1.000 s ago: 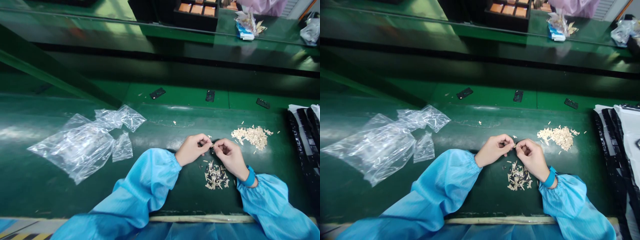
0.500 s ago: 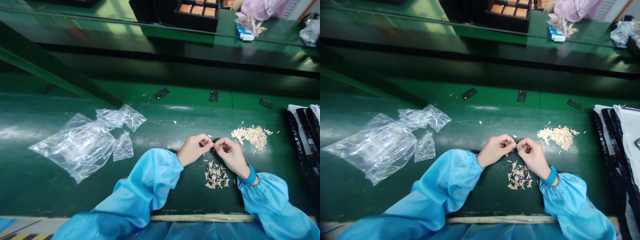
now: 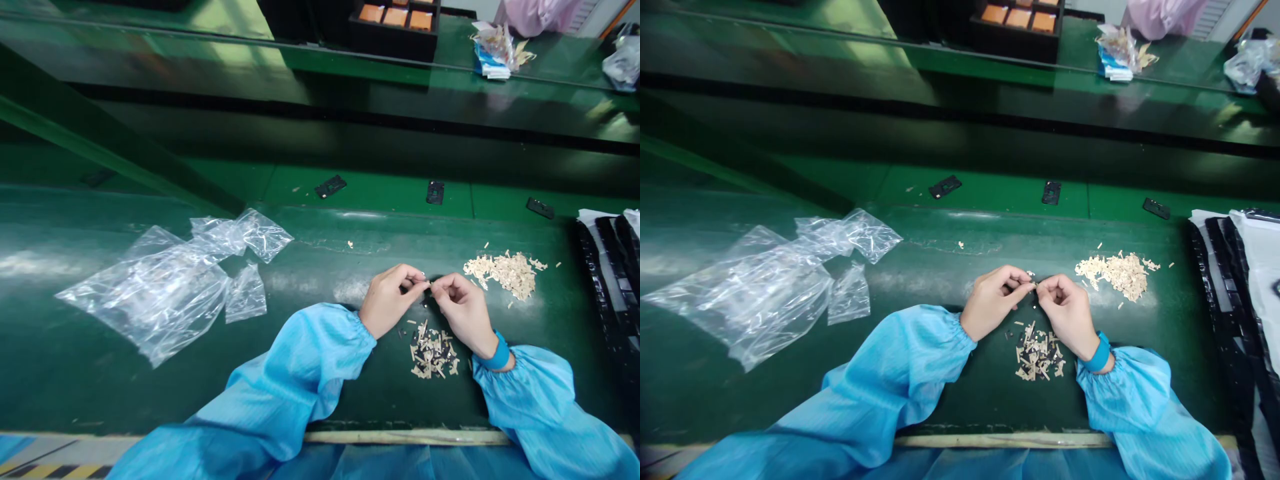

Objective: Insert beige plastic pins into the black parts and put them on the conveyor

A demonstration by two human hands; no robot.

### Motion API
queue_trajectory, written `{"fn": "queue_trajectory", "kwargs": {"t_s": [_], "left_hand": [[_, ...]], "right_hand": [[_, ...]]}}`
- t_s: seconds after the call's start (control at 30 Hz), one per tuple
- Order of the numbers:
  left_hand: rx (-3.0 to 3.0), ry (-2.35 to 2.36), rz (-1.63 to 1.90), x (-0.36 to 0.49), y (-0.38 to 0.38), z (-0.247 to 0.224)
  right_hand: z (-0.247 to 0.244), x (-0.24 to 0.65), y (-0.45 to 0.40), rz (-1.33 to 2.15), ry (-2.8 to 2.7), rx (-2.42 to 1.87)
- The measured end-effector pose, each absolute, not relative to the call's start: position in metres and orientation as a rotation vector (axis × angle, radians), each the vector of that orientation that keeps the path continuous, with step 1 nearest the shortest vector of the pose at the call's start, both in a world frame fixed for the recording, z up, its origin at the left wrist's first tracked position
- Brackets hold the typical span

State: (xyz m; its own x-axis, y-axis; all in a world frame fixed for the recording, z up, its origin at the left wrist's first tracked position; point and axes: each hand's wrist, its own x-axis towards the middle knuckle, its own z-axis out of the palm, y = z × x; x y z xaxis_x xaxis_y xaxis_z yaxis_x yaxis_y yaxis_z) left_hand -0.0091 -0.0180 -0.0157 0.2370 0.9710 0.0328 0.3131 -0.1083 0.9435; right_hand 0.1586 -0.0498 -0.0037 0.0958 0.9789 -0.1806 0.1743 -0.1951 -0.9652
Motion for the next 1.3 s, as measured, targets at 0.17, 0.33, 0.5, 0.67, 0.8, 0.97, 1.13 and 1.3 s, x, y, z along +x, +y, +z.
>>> {"fn": "queue_trajectory", "kwargs": {"t_s": [0.17, 0.33, 0.5, 0.67, 0.8, 0.97, 1.13, 1.3], "left_hand": [[1.715, 1.21, 0.909, -0.011, -0.019, -0.012], [1.847, 1.134, 0.888, -0.011, -0.019, -0.012], [1.845, 1.11, 0.86, -0.012, -0.018, -0.014], [1.797, 1.087, 0.852, -0.013, -0.016, -0.014], [1.837, 1.099, 0.837, -0.015, -0.015, -0.015], [1.818, 1.206, 0.886, -0.019, -0.011, -0.013], [1.973, 1.083, 0.862, -0.018, -0.013, -0.013], [2.032, 1.047, 0.84, -0.016, -0.016, -0.016]], "right_hand": [[-0.004, 0.158, -0.05, 1.155, -1.193, -1.535], [-0.004, 0.157, -0.051, 1.164, -1.194, -1.518], [-0.006, 0.158, -0.053, 1.179, -1.217, -1.494], [-0.008, 0.158, -0.054, 1.165, -1.276, -1.496], [-0.006, 0.158, -0.053, 1.171, -1.274, -1.504], [-0.003, 0.16, -0.049, 1.178, -1.212, -1.526], [-0.004, 0.159, -0.049, 1.16, -1.199, -1.526], [-0.005, 0.158, -0.051, 1.17, -1.221, -1.507]]}}
